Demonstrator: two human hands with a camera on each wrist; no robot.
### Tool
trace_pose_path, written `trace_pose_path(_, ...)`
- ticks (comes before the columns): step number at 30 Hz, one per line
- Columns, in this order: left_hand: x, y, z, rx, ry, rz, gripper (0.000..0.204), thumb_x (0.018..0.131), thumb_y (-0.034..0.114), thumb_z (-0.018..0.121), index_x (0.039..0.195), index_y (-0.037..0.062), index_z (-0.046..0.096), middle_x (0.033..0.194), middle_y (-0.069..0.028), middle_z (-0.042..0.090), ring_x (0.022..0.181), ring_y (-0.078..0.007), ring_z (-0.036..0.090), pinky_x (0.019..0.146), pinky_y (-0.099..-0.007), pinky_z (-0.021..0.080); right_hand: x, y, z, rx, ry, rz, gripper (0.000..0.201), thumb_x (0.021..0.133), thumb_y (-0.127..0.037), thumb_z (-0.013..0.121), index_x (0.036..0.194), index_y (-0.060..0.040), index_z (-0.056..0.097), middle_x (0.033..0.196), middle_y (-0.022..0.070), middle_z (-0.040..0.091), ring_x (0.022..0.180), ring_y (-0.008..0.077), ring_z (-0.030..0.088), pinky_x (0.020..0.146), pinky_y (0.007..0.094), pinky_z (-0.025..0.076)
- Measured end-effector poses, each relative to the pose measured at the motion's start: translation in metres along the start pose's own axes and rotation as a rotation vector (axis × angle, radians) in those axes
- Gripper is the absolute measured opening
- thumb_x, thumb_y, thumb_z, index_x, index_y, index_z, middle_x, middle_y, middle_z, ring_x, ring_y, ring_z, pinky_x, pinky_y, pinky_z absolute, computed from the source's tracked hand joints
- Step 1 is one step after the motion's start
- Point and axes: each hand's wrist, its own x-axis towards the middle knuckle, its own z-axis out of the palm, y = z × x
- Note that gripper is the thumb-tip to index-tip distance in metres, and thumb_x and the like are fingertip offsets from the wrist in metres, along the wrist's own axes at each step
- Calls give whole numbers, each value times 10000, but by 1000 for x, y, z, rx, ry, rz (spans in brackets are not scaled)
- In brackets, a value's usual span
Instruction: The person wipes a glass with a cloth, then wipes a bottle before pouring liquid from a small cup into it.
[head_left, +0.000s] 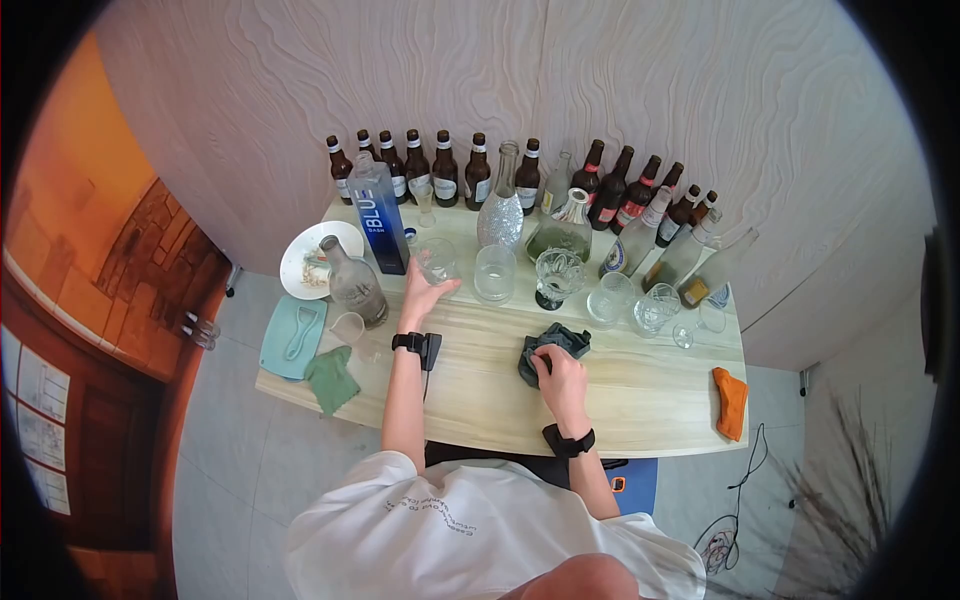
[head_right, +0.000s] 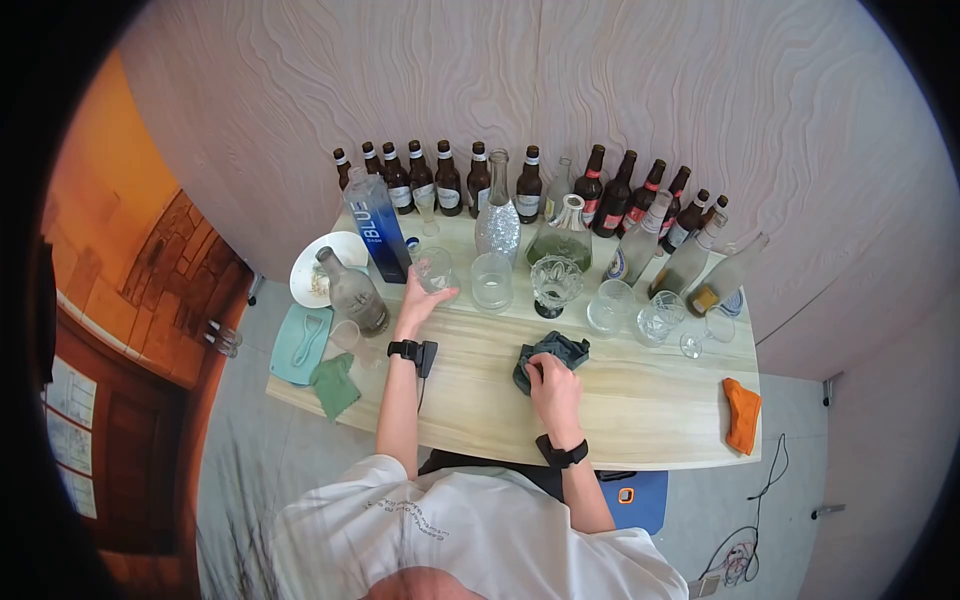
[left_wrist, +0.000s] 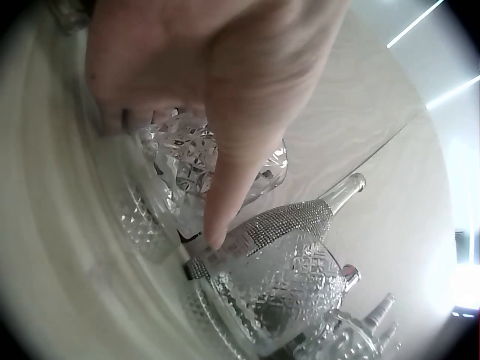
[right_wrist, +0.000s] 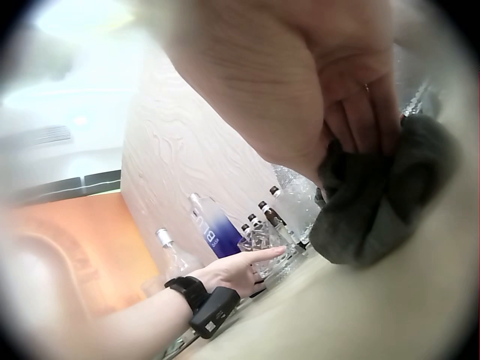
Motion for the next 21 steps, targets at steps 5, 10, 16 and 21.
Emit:
trace_pose_path(5, -4, 10, -4, 105, -26, -42, 1123, 676, 301, 1020, 1529, -85, 398, 1527, -275, 512, 1447, -384, 499, 1217, -435, 409, -5, 2, 1, 30, 11, 27, 137, 934, -158, 792, 1003, -53, 738, 976, 139, 781, 881, 371, 745, 734, 444, 579)
trace_pose_path(10, -26, 6, -2, 325, 20, 70, 1224, 717, 326, 993, 1605, -126, 282, 1591, -336, 432, 1503, -434, 429, 1254, -458, 367, -8, 5, 3, 41, 24, 19, 135, 936, -157, 788, 1005, -51, 739, 984, 140, 783, 889, 377, 744, 741, 448, 581)
trace_pose_path(16, -70, 48, -9, 377, 20, 25, 980, 894, 240, 855, 1621, -111, 299, 1598, -348, 441, 1518, -446, 420, 1271, -461, 354, -3, 7, -1, 60, -2, 30, 126, 933, -153, 786, 991, -48, 747, 967, 151, 782, 881, 385, 741, 744, 460, 579)
trace_pose_path(21, -95, 40, -13, 142, -12, -13, 628, 1003, 12, 658, 1581, -78, 430, 1341, -273, 695, 1254, -355, 685, 1078, -394, 551, 0, 10, 1, 33, -12, 36, 117, 929, -163, 782, 975, -72, 725, 956, 132, 778, 865, 385, 737, 721, 488, 572)
